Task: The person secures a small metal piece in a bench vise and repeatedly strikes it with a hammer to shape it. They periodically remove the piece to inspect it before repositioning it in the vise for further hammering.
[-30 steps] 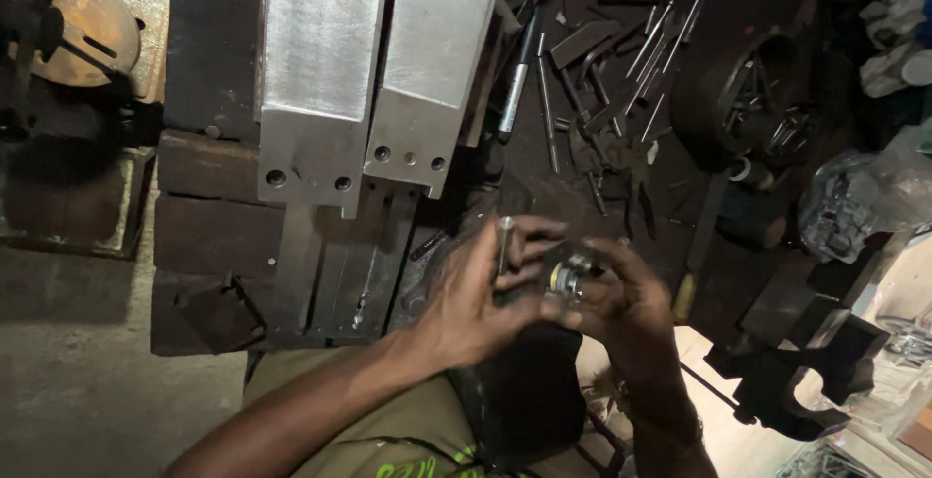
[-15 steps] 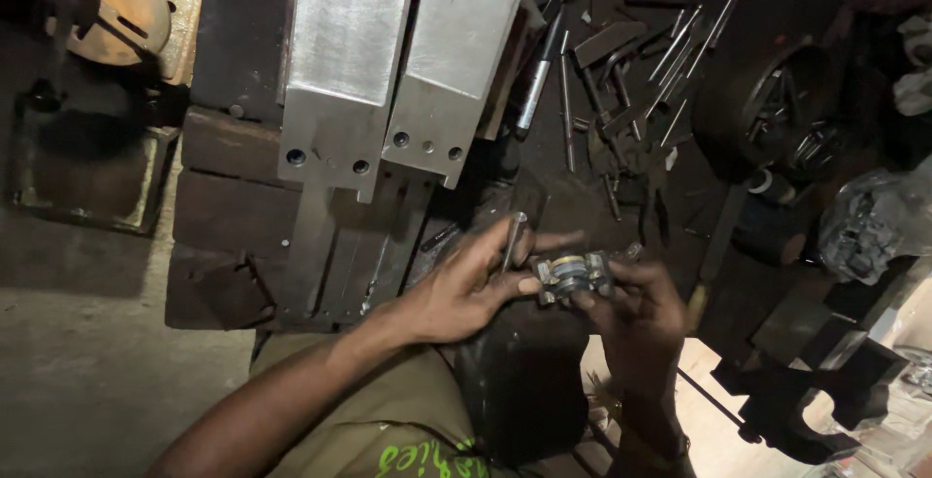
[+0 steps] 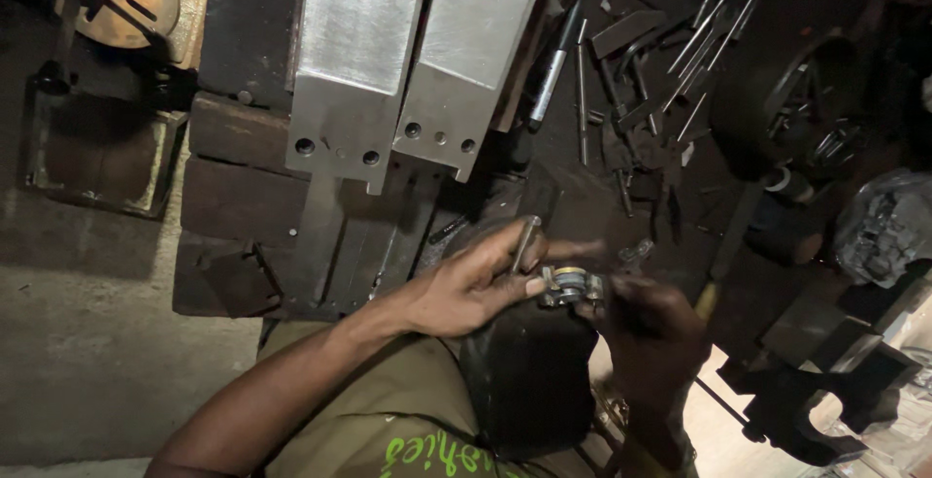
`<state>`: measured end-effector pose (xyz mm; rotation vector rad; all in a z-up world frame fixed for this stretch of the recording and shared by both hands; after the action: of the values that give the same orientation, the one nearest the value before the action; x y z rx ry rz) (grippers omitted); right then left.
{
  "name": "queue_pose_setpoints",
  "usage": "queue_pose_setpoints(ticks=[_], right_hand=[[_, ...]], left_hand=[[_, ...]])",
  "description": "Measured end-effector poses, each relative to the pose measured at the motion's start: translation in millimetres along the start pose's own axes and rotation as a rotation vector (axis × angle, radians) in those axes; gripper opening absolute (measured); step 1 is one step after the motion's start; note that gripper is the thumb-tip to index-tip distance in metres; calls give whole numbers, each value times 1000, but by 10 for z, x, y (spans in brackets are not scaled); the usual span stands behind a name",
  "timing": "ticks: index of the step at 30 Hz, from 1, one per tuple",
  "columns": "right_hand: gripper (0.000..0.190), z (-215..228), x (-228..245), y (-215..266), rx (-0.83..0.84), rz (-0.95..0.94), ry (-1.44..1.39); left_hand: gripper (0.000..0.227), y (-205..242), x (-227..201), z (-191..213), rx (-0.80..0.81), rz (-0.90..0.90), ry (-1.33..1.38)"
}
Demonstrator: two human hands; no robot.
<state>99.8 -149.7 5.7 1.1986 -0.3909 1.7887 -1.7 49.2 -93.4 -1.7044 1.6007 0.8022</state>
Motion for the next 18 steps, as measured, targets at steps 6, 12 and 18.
queue_pose_setpoints(ticks=[6,12,18], right_hand=[[34,9,10,30,-3,-4,-50],[31,-5,13,38,-1,-27,-132],[43,-45,131,3,19,35,40]], left_hand=[[16,-6,24,-7,16,-54,57],[12,-12,44,-24,36,3,140],[10,22,-49,-55,31,-33,107]])
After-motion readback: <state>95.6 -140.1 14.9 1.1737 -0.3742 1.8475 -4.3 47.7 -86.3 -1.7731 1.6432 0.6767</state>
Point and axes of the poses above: each hand's wrist, its own y-axis away from the middle knuckle, its own z-axis out of the back of the hand, x = y × z, the point moved 2 cm from there along -y, towards the middle knuckle, and after that the axes turned 15 degrees about -y, right-handed, at the moved point
